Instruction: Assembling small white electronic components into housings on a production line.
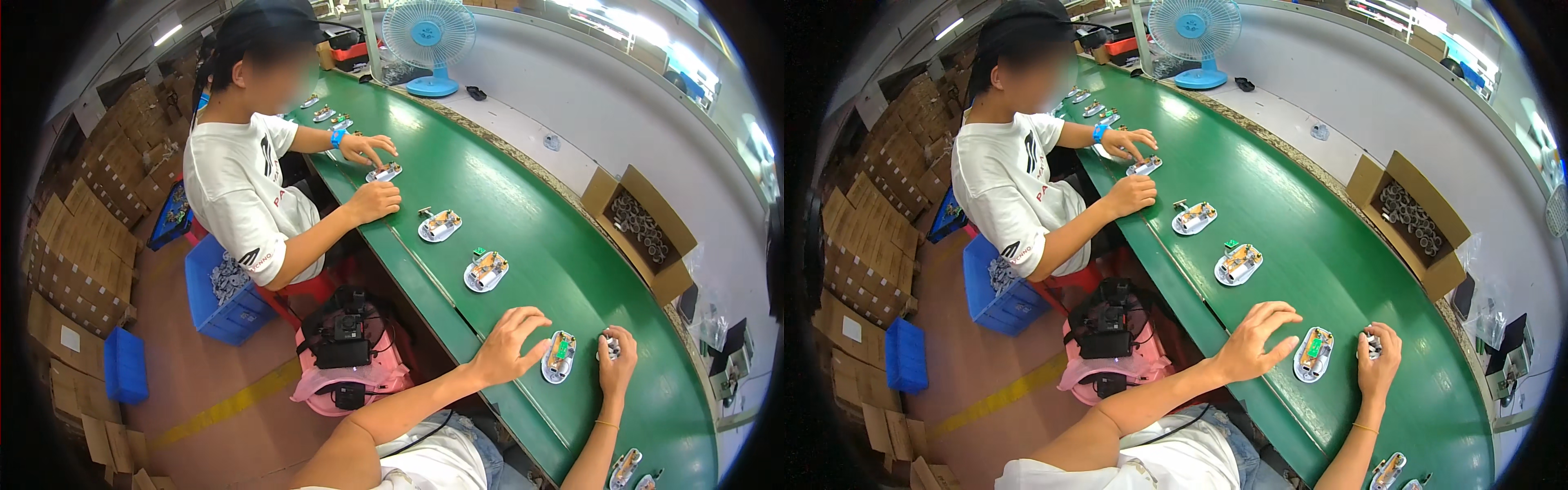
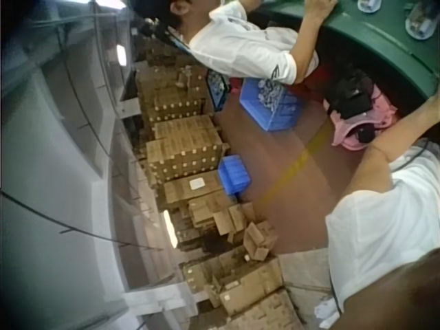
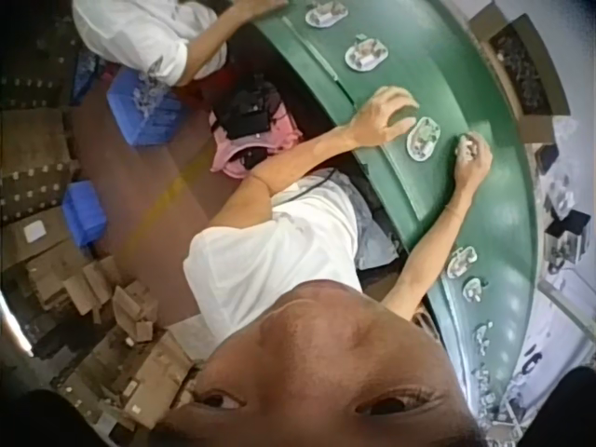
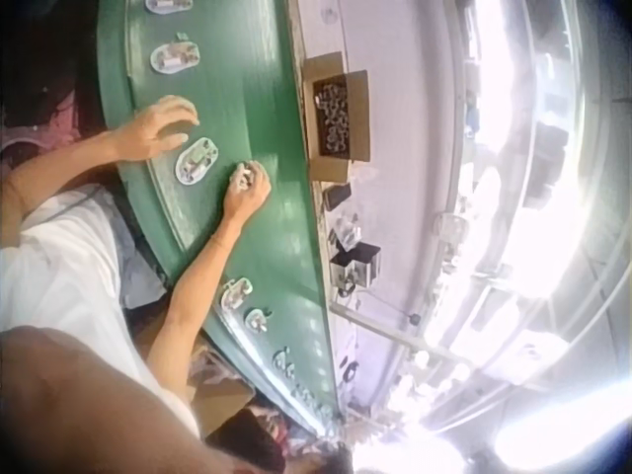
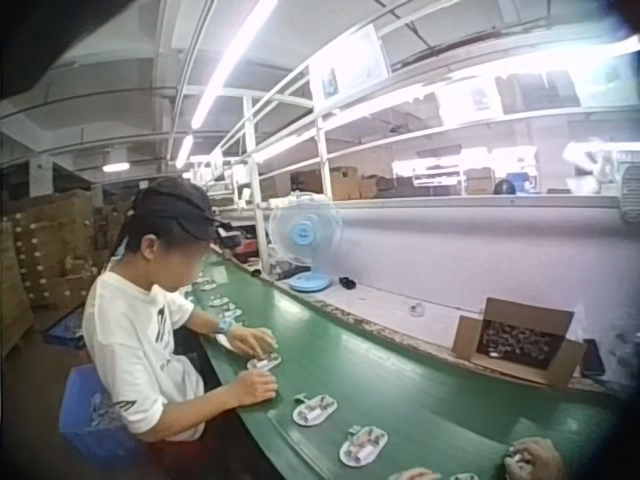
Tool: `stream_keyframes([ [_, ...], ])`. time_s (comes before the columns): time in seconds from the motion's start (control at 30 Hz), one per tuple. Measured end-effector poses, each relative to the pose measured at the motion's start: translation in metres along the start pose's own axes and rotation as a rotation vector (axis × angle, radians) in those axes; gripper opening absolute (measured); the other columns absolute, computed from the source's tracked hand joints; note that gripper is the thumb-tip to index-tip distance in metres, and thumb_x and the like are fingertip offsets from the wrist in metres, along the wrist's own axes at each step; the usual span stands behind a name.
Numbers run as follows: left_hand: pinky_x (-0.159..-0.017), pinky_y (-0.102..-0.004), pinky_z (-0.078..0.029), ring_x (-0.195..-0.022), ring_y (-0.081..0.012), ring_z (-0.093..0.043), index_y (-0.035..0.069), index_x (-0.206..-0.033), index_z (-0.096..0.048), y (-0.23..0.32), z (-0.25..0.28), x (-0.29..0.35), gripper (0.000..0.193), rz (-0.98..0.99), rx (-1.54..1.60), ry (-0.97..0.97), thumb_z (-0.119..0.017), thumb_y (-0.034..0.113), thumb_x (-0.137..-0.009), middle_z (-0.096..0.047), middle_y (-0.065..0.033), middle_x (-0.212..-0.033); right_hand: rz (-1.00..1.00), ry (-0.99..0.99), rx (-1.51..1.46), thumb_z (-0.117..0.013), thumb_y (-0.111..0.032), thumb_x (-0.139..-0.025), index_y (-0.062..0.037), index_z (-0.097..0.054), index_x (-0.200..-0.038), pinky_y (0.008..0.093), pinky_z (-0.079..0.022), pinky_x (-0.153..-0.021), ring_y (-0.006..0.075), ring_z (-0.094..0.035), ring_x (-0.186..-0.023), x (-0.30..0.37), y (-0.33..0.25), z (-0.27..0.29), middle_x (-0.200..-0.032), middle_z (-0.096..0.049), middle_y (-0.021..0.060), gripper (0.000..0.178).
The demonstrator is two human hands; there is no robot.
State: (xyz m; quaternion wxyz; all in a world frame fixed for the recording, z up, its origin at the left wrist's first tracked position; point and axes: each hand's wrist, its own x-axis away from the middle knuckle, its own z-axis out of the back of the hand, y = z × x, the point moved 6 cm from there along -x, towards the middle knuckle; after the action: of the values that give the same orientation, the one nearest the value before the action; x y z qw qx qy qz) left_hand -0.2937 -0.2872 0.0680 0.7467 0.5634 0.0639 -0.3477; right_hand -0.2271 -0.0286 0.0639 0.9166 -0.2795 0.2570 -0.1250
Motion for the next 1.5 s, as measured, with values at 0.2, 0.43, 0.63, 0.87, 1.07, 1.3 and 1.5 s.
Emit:
stream_keyframes([
  [0.2,-0.104,-0.0440,-0.042,-0.128,-0.0340,-0.049,0.006,-0.141,-0.052,0.014,-0.025,0.005,0.059,-0.074,-0.129,-0.112,-0.069,0.034,-0.091,-0.051,-0.0167,-0.139,0.024,-0.001,-0.019,-0.072,-0.010,-0.083,-0.0062,-0.069,-0.095,0.0369,-0.048,-0.095,0.0264,-0.059,-0.103,0.001,-0.004,0.005,-0.112,-0.070,0.0069,0.013],
  [0.43,-0.110,-0.0477,-0.039,-0.130,-0.0358,-0.048,0.006,-0.148,-0.045,0.023,-0.041,0.012,0.074,-0.074,-0.245,-0.262,-0.074,0.035,-0.086,-0.050,-0.0167,-0.142,0.115,0.034,0.064,-0.073,-0.010,-0.081,-0.0066,-0.069,-0.095,0.0367,-0.048,-0.093,0.0265,-0.059,-0.101,0.003,-0.016,0.004,-0.110,-0.069,0.0062,0.014],
  [0.63,-0.113,-0.0480,-0.036,-0.135,-0.0376,-0.046,0.004,-0.151,-0.041,0.019,-0.049,0.010,0.083,-0.038,-0.272,-0.329,-0.076,0.035,-0.083,-0.049,-0.0170,-0.144,0.073,0.053,0.083,-0.073,-0.010,-0.080,-0.0071,-0.069,-0.094,0.0365,-0.049,-0.092,0.0266,-0.059,-0.100,0.003,-0.013,0.006,-0.108,-0.069,0.0055,0.015],
  [0.87,-0.114,-0.0485,-0.035,-0.140,-0.0389,-0.043,0.002,-0.154,-0.036,0.018,-0.053,0.009,0.089,-0.070,-0.292,-0.304,-0.077,0.036,-0.083,-0.047,-0.0167,-0.150,0.049,0.063,0.081,-0.073,-0.010,-0.080,-0.0074,-0.068,-0.094,0.0364,-0.049,-0.091,0.0263,-0.060,-0.098,0.005,-0.019,0.009,-0.106,-0.069,0.0052,0.015],
  [1.07,-0.115,-0.0491,-0.034,-0.141,-0.0397,-0.041,0.003,-0.155,-0.034,0.017,-0.058,0.013,0.093,-0.120,-0.318,-0.295,-0.077,0.039,-0.082,-0.044,-0.0164,-0.153,0.084,0.080,0.061,-0.073,-0.009,-0.080,-0.0073,-0.068,-0.094,0.0365,-0.049,-0.089,0.0261,-0.060,-0.097,0.003,-0.019,0.008,-0.106,-0.069,0.0052,0.015],
  [1.3,-0.115,-0.0478,-0.031,-0.143,-0.0389,-0.038,0.001,-0.155,-0.033,0.016,-0.067,0.013,0.096,-0.162,-0.358,-0.354,-0.077,0.042,-0.080,-0.042,-0.0177,-0.154,0.088,0.084,0.152,-0.072,-0.008,-0.080,-0.0060,-0.066,-0.094,0.0376,-0.050,-0.086,0.0277,-0.060,-0.092,0.001,-0.014,0.001,-0.102,-0.067,0.0081,0.015],
  [1.5,-0.114,-0.0465,-0.031,-0.142,-0.0378,-0.037,0.001,-0.154,-0.034,0.022,-0.059,0.012,0.093,-0.186,-0.350,-0.340,-0.076,0.042,-0.081,-0.041,-0.0183,-0.154,0.175,0.099,0.230,-0.067,-0.003,-0.079,-0.0060,-0.063,-0.093,0.0389,-0.051,-0.082,0.0298,-0.061,-0.088,-0.006,-0.015,-0.002,-0.099,-0.065,0.0100,0.015],
])
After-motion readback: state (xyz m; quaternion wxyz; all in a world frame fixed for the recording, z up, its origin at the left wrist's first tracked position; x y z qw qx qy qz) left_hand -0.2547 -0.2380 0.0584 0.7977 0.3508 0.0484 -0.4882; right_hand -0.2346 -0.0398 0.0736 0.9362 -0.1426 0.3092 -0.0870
